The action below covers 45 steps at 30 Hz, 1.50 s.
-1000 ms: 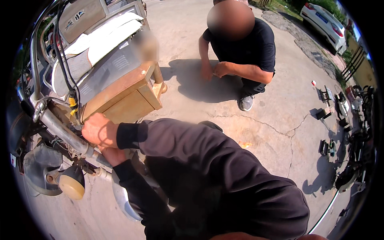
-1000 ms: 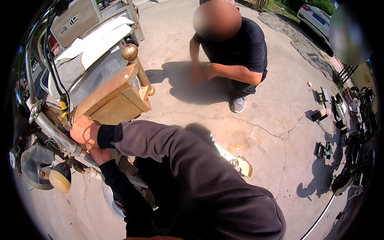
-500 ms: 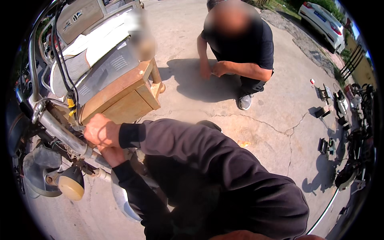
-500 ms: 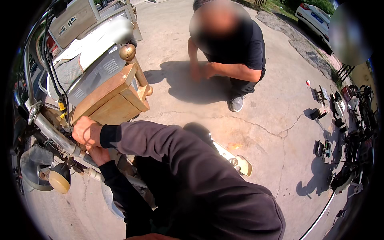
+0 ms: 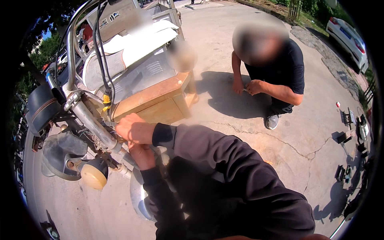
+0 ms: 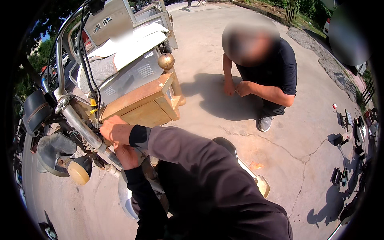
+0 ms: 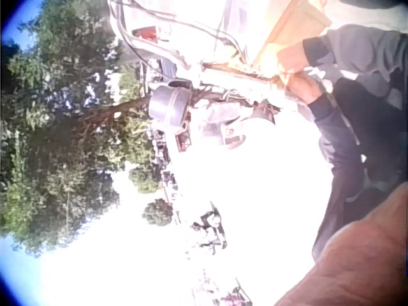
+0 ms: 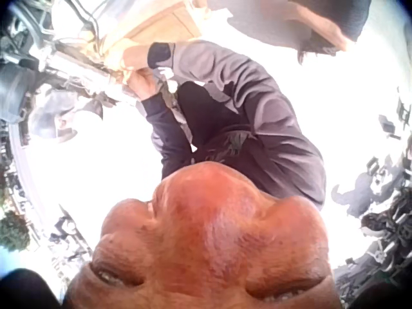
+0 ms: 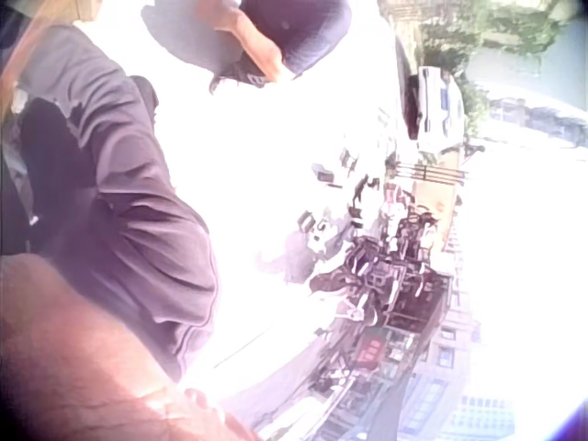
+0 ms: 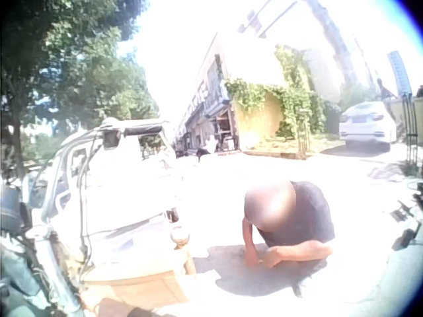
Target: The person works on the front fork of a motorcycle, using a metal rod to adjust components and a pair of scissors to cut a zip tie. They manipulate the fork assembly and secure parts while another person observes nearby.
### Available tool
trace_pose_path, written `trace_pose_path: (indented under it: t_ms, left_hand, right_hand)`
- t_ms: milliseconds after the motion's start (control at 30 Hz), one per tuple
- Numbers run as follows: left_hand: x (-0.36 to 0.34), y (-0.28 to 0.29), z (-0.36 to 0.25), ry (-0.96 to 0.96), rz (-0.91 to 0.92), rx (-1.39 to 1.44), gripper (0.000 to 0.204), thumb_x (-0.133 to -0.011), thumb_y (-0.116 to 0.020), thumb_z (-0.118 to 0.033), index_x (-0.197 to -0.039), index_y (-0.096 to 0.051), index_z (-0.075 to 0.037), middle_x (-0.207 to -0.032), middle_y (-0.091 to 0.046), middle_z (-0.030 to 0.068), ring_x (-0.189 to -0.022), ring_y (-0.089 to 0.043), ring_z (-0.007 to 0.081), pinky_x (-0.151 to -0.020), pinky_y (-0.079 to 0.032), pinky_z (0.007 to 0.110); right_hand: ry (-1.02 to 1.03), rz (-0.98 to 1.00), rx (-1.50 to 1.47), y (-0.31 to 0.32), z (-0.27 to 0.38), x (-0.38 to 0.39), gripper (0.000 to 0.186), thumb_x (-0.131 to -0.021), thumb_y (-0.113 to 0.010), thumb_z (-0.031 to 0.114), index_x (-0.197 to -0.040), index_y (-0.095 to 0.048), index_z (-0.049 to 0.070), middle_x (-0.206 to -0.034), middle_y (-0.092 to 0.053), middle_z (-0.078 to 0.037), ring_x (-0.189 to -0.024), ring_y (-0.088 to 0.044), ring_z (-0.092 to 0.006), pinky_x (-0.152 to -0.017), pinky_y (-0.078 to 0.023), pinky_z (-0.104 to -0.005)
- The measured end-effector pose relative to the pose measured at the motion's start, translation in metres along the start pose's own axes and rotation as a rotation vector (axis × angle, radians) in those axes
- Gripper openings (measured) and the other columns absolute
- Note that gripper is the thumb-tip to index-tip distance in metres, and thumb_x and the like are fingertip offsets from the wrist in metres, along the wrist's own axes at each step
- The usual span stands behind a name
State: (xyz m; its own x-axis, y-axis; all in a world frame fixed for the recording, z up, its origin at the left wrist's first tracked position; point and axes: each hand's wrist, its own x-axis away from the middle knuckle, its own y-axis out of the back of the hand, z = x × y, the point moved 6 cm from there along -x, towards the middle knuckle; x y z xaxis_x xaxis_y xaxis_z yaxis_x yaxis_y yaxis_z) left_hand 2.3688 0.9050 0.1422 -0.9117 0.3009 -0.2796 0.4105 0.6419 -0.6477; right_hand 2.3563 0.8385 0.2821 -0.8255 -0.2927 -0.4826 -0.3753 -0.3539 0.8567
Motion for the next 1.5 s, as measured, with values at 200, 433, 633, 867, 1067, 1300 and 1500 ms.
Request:
trace_pose_path:
  t_ms: [200,433,633,867,1067,1300,1500]
  left_hand:
    - [0.060,-0.035,-0.017,-0.161,-0.082,-0.715,0.036,-0.096,-0.066,-0.013,-0.129,-0.056,-0.001,-0.117,-0.063,0.0088,-0.107,-0.061,0.0168,-0.085,-0.049,0.028]
    - [0.099,-0.039,-0.080,-0.839,-0.314,-1.487,0.043,-0.096,-0.064,-0.020,-0.128,-0.053,0.008,-0.133,-0.052,0.0236,-0.124,-0.051,0.0366,-0.103,-0.042,0.047]
    - [0.075,-0.016,-0.080,-0.673,-0.308,-1.407,0.058,-0.092,-0.069,-0.012,-0.139,-0.043,0.008,-0.133,-0.051,0.0240,-0.121,-0.054,0.0326,-0.104,-0.042,0.041]
    - [0.056,0.012,-0.059,-0.395,-0.354,-1.000,0.040,-0.095,-0.070,-0.018,-0.122,-0.050,0.005,-0.100,-0.065,0.0108,-0.088,-0.061,0.0162,-0.083,-0.049,0.030]
    - [0.056,0.019,-0.061,-0.469,-0.474,-1.207,0.033,-0.098,-0.066,-0.023,-0.110,-0.052,0.004,-0.081,-0.062,0.0061,-0.068,-0.053,0.0137,-0.065,-0.047,0.029]
    - [0.052,0.027,-0.053,-0.419,-0.450,-1.025,0.049,-0.101,-0.062,-0.026,-0.132,-0.048,0.009,-0.119,-0.062,0.0228,-0.102,-0.063,0.0273,-0.089,-0.050,0.039]
    - [0.052,0.024,-0.048,-0.395,-0.461,-1.149,0.050,-0.102,-0.059,-0.036,-0.120,-0.052,0.010,-0.108,-0.062,0.0285,-0.094,-0.061,0.0363,-0.083,-0.048,0.043]
  right_hand:
    - [0.088,-0.125,0.023,0.006,-0.018,0.010,0.010,-0.069,-0.068,0.014,-0.071,-0.071,0.004,-0.071,-0.069,-0.019,-0.073,-0.070,-0.0367,-0.061,-0.055,-0.0436]
    - [-0.034,-0.177,-0.316,-0.013,-0.026,0.002,0.022,-0.083,-0.066,0.022,-0.076,-0.070,0.001,-0.072,-0.069,-0.019,-0.075,-0.069,-0.0389,-0.068,-0.055,-0.0458]
    - [-0.206,0.081,-0.825,-0.020,-0.044,0.015,0.028,-0.094,-0.060,0.022,-0.081,-0.068,-0.002,-0.068,-0.065,-0.009,-0.065,-0.064,-0.0184,-0.062,-0.050,-0.0358]
    - [-0.140,-0.005,-0.449,-0.009,-0.028,0.013,0.030,-0.095,-0.059,0.023,-0.080,-0.063,-0.003,-0.067,-0.058,-0.021,-0.060,-0.054,-0.0360,-0.061,-0.045,-0.0438]
    - [-0.025,-0.059,-0.479,-0.014,-0.013,0.011,0.026,-0.098,-0.054,0.022,-0.089,-0.063,-0.001,-0.079,-0.064,-0.021,-0.079,-0.063,-0.0424,-0.072,-0.049,-0.0486]
    - [0.211,-0.369,-0.127,-0.014,-0.008,0.023,0.012,-0.087,-0.056,0.012,-0.091,-0.053,0.002,-0.070,-0.058,-0.014,-0.071,-0.063,-0.0345,-0.062,-0.051,-0.0417]
    - [-0.077,-0.126,-0.383,-0.004,-0.013,0.028,0.019,-0.094,-0.058,0.020,-0.091,-0.060,0.001,-0.079,-0.059,-0.021,-0.083,-0.061,-0.0400,-0.072,-0.049,-0.0488]
